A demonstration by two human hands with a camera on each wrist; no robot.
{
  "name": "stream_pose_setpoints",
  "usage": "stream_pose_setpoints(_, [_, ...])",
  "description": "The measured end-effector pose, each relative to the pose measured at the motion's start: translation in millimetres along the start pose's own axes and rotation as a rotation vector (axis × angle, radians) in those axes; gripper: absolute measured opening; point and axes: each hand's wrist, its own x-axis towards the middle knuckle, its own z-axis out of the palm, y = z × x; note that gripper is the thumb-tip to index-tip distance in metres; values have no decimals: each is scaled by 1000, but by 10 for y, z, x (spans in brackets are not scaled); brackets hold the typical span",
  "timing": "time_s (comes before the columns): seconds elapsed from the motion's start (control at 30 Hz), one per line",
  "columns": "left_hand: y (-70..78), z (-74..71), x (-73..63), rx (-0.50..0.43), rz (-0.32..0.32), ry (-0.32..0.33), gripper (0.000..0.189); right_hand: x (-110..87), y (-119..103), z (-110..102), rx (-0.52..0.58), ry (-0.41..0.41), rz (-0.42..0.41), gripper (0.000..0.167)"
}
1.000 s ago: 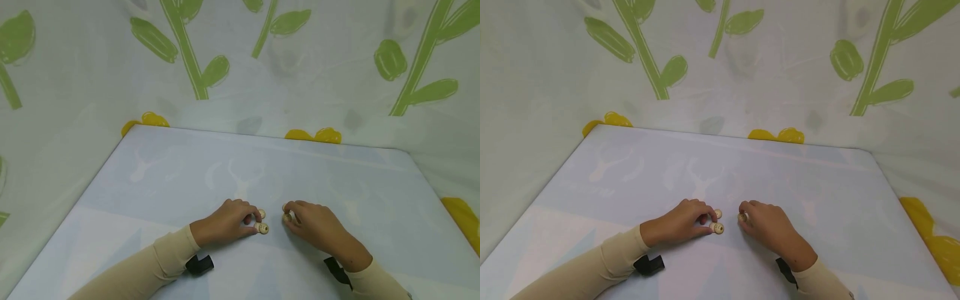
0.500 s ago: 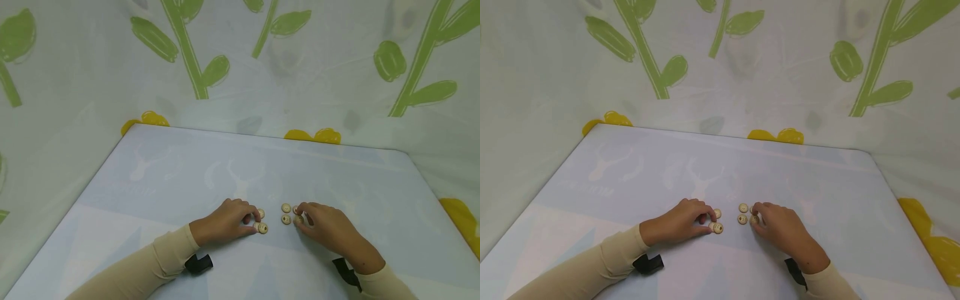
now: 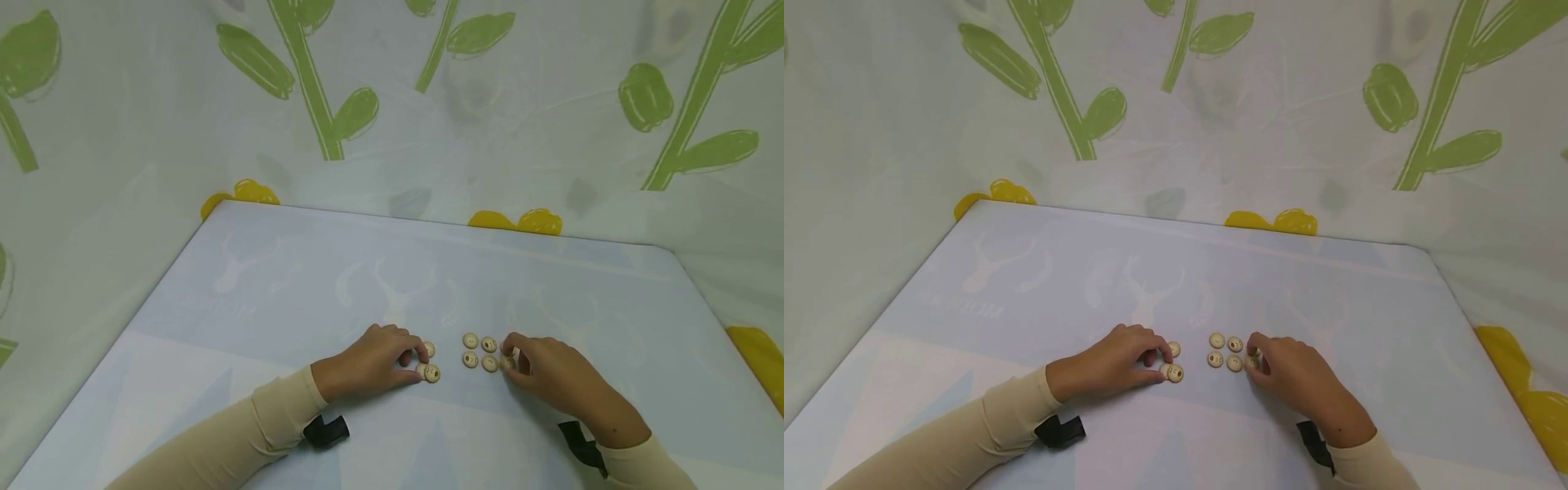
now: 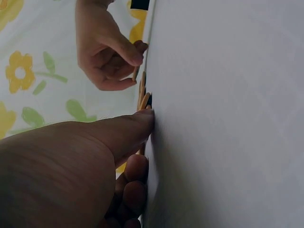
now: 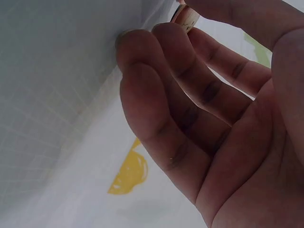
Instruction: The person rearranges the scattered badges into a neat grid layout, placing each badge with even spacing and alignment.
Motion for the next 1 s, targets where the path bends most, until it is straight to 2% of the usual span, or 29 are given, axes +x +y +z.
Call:
stream_pose_setpoints(0.13, [-9,36,12,-1,0,7,19,-9,39,32,10,-5,-24,16])
stream_pose_setpoints(0.37, [-11,36,8,-15,-10,-8,19,7,66,43,62,-61,-18,16])
stream_pose_setpoints(0.6, [-17,34,18,1,12,19,19,22,84,35,67,-49,-35,16])
stream_pose_setpoints(0.73, [-21,47,15,-4,13,10,19,22,95,42,87,-69,-31,16])
stream_pose_setpoints(1.0, [-7,34,20,-19,5,24,19,26,125,46,108,-49,-33,16])
